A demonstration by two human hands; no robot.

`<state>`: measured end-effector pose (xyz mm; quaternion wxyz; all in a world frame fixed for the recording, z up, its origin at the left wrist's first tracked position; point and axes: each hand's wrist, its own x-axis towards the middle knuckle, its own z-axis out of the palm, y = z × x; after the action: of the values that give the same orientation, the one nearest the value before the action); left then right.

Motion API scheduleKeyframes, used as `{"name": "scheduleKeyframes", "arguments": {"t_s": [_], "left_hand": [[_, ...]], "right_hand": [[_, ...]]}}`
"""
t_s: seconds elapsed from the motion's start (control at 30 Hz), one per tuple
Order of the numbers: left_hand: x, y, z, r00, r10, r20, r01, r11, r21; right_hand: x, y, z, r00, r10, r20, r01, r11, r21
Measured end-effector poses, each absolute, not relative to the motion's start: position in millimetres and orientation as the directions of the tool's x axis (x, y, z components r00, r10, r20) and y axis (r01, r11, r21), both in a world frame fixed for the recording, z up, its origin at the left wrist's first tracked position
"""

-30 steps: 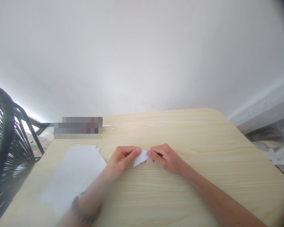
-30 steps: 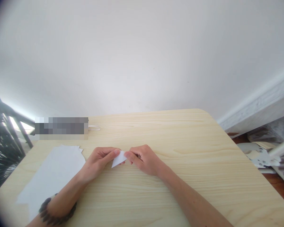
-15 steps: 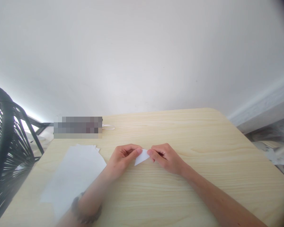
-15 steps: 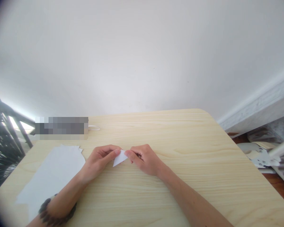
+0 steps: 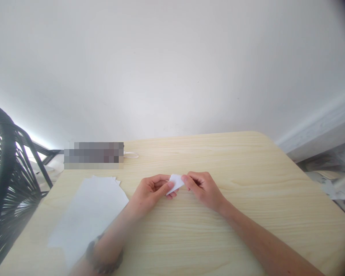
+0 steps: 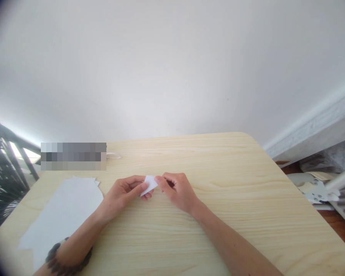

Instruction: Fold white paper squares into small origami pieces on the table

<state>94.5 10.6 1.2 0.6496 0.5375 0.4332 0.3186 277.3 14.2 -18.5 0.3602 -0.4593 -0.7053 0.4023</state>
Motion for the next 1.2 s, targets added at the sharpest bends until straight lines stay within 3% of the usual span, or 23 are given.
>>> {"name": "scheduleKeyframes", "arguments": {"t_s": [0.17,0.43,0.77,0.93,1.2], "left_hand": [[93.5,10.3,0.8,0.417,0.869,-0.268,0.068,0.265,0.962],[91.3,10.0,0.3,0.465,0.860,-0.211,-0.006,0.242,0.970],[97.1,9.5,3.6,0.422,0.884,-0.202,0.046,0.202,0.978],[94.2,12.5,-0.7,0.362,0.909,-0.208,0.003,0.222,0.975],[94.3,12.0,-1.5,0.336,0.915,-0.223,0.022,0.229,0.973]], "right_hand": [[278.7,14.2,-17.8,-0.249,0.959,0.133,0.358,0.218,-0.908],[276.6,14.8,-17.6,-0.247,0.960,0.128,0.374,0.217,-0.902],[281.6,15.6,-16.4,-0.433,0.898,0.073,0.313,0.226,-0.922],[281.1,13.0,-15.5,-0.459,0.883,0.094,0.253,0.231,-0.940],[278.6,13.2,-16.1,-0.464,0.874,0.144,0.293,0.304,-0.906]]}}
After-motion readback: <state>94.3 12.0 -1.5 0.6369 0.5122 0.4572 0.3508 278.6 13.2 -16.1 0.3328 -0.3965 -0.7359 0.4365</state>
